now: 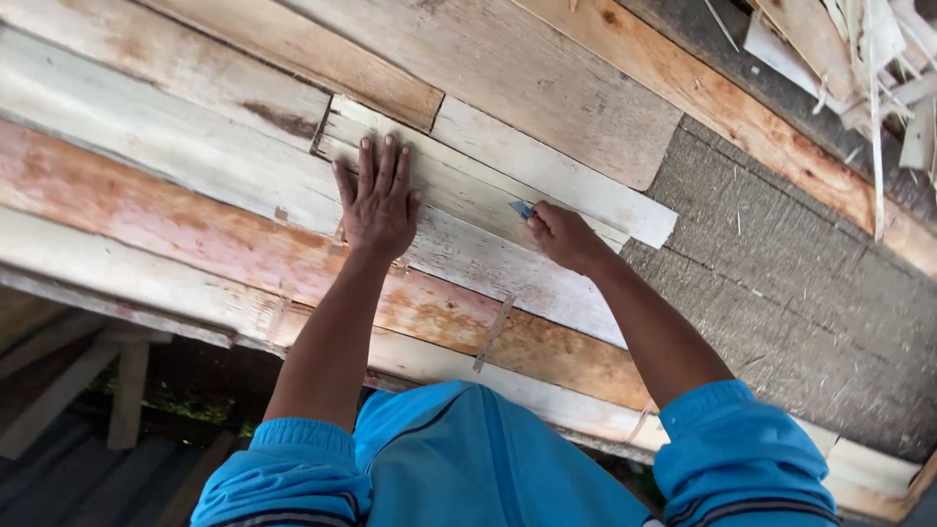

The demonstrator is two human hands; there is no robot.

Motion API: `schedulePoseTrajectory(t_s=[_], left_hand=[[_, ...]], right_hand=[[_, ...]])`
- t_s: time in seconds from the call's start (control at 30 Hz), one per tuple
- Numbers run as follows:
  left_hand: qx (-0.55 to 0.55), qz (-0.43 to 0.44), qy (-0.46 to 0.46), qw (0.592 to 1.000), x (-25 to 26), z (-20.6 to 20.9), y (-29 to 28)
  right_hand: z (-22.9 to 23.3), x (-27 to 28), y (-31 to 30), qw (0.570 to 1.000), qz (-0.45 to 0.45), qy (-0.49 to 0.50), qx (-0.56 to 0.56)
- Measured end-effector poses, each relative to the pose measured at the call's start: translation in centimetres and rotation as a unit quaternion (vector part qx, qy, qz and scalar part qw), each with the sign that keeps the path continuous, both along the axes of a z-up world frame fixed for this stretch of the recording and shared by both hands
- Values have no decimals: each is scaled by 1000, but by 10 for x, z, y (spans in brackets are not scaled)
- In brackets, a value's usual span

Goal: The person uses a red utility knife to shave thin strips from a light-colored wooden plank on a workbench. They repeatedly position the plank, draw the knife along its length to remove shavings, and set the plank aside. The workbench is cluttered with wood scraps and shavings.

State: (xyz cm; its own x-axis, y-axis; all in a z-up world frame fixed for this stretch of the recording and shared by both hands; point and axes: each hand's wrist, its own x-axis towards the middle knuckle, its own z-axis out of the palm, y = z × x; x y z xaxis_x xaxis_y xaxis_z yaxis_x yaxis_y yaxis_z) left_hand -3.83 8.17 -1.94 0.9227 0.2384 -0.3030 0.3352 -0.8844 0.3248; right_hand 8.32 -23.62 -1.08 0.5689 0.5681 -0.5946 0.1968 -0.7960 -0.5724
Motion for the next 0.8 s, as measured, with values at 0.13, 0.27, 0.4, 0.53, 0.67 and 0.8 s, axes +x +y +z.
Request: schedulePoseTrajectory(t_s=[0.13,0.27,0.4,0.53,0.67,0.8], left_hand=[[0,22,-13,1000,1,6,-2],[-5,26,-41,999,0,1,-2],[-8,7,-147,989,-7,0,0],[-14,20,-158,987,-6,1,0],[-21,18,-120,992,-7,2,1],[-32,16,-107,994,-5,6,0]], right_hand=[[-2,-8,31,984,127,-105,-67],[-10,-20,76,934,247,-255,33],[-21,-23,109,933,249,-247,84],[-27,-15,118,908,304,-272,94],[-29,-17,121,912,309,-260,73],[-31,-14,114,908,315,-264,78]])
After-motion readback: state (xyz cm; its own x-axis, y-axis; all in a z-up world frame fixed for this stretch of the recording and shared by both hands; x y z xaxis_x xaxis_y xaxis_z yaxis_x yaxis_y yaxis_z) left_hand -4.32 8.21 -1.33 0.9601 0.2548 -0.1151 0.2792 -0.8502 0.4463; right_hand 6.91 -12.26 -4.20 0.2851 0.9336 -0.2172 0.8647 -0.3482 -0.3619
